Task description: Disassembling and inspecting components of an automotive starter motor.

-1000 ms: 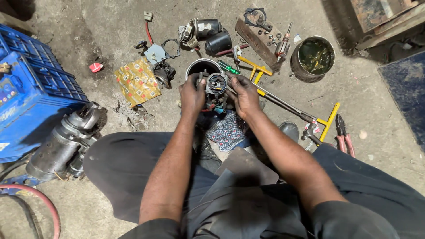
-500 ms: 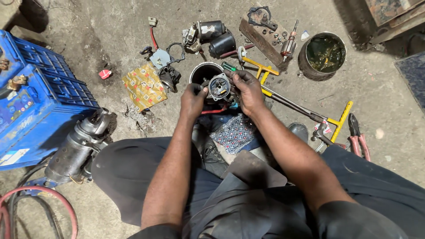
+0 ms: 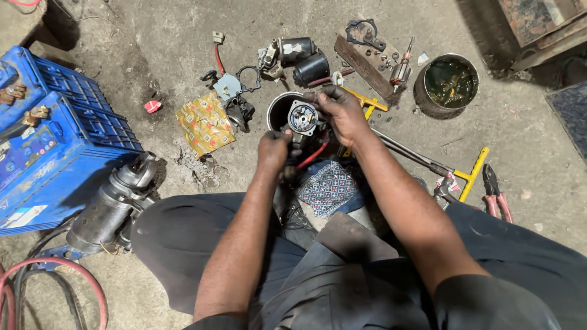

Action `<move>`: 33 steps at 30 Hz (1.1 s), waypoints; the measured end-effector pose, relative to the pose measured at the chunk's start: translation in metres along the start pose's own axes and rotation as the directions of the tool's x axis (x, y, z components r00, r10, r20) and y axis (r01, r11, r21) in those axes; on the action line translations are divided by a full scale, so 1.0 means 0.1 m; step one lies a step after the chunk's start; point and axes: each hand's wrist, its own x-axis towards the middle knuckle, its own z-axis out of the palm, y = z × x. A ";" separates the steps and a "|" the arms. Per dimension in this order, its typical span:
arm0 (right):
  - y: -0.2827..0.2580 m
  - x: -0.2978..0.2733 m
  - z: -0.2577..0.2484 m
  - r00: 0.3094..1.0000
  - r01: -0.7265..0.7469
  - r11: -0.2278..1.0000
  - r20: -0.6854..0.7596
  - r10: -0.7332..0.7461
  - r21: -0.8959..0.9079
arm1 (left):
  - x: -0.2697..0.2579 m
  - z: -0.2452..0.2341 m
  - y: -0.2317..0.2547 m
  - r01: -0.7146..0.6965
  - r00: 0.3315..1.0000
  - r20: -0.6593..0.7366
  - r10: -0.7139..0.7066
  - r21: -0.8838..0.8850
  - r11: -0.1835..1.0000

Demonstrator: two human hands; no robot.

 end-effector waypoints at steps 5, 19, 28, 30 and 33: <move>-0.08 -0.01 0.07 0.999 -0.027 0.999 0.026 0.027 -0.021 | 0.20 0.02 -0.36 0.019 0.999 0.044 -0.016 -0.079 0.997; -0.06 -0.04 0.03 0.993 0.093 0.971 0.086 -0.076 -0.220 | 0.01 0.10 -0.33 -0.041 0.999 0.022 0.042 -0.026 0.999; 0.09 0.00 0.02 0.980 0.194 0.932 0.094 -0.174 -0.305 | 0.00 0.12 -0.30 -0.501 0.786 -0.106 0.609 0.467 0.729; 0.10 -0.01 -0.01 0.973 0.232 0.899 0.096 -0.212 -0.372 | -0.18 0.11 -0.08 -0.375 0.888 -0.091 0.451 0.425 0.824; 0.07 -0.04 0.03 0.968 0.250 0.891 0.124 -0.219 -0.379 | -0.18 0.13 -0.08 -0.391 0.880 -0.062 0.471 0.468 0.793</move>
